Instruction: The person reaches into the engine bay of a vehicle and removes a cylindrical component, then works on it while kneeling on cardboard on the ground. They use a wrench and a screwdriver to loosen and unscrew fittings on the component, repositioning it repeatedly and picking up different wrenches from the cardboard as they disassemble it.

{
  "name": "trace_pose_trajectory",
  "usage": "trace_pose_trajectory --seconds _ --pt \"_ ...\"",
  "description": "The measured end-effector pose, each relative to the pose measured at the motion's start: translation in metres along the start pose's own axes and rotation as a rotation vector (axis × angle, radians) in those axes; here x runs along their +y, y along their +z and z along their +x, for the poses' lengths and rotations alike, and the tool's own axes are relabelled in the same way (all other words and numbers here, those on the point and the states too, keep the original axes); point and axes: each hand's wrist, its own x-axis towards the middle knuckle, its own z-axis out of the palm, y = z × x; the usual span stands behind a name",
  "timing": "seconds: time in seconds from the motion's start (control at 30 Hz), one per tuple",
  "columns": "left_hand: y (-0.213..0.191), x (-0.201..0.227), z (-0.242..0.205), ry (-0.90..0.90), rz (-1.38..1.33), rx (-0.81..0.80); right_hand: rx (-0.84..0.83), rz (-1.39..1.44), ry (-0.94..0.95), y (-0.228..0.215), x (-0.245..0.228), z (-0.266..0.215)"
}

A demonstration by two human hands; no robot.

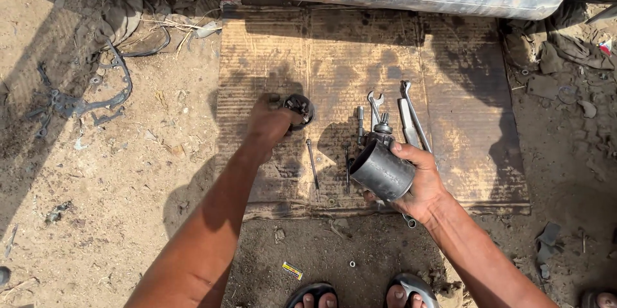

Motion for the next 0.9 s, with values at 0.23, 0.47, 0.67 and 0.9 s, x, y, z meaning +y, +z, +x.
trace_pose_trajectory --seconds 0.23,0.47,0.67,0.9 --pt "0.023 -0.047 -0.103 -0.124 -0.955 -0.203 0.16 0.007 -0.086 0.034 0.003 -0.015" --pt "0.057 -0.028 -0.153 -0.185 -1.155 -0.19 0.17 -0.197 -0.182 0.066 0.019 -0.023" --pt "0.063 -0.056 -0.14 -0.122 -1.318 -0.296 0.195 -0.607 -0.287 0.077 0.026 -0.035" --pt "0.061 -0.08 -0.134 -0.048 -1.487 -0.715 0.265 -0.904 -0.19 0.139 -0.007 -0.084"
